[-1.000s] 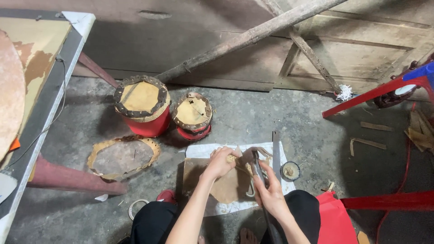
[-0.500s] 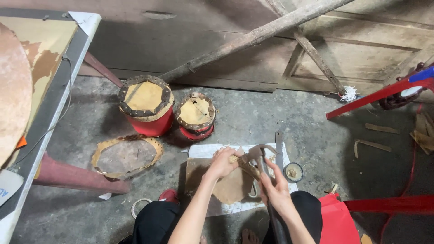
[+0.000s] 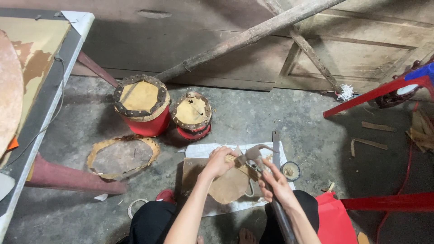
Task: The person is assembling a small drum by hammering the skin onto the frame and then trimming the excess material with scissors.
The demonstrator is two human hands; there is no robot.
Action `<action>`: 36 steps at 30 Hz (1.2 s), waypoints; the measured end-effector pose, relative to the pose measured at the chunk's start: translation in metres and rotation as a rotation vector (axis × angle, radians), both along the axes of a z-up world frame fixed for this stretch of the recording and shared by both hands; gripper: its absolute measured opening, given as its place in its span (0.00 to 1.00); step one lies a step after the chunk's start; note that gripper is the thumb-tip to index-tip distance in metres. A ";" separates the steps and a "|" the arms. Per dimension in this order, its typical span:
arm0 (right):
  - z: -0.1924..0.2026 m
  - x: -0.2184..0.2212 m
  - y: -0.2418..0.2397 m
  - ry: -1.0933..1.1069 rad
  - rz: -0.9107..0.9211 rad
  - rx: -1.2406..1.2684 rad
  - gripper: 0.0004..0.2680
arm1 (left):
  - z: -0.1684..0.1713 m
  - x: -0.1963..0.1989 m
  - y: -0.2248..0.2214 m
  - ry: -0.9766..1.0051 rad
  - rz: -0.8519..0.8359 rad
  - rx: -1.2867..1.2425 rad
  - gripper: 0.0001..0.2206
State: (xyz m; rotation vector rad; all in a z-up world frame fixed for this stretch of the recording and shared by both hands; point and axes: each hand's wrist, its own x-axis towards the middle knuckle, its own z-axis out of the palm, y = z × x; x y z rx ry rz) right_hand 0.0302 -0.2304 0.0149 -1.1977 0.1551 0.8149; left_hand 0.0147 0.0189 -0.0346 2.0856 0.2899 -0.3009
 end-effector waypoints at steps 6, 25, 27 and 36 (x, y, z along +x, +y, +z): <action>0.011 -0.002 0.000 0.023 -0.056 0.022 0.19 | -0.020 0.001 -0.002 -0.071 0.005 0.022 0.16; 0.054 -0.044 0.040 -0.444 0.073 -0.476 0.25 | -0.025 0.003 -0.001 -0.078 -0.018 0.011 0.16; 0.053 -0.048 0.036 -0.466 0.029 -0.467 0.24 | -0.034 0.002 -0.001 -0.165 -0.012 0.018 0.16; 0.017 -0.066 0.025 -0.693 0.033 -0.547 0.22 | -0.003 0.000 -0.003 -0.042 0.002 0.041 0.11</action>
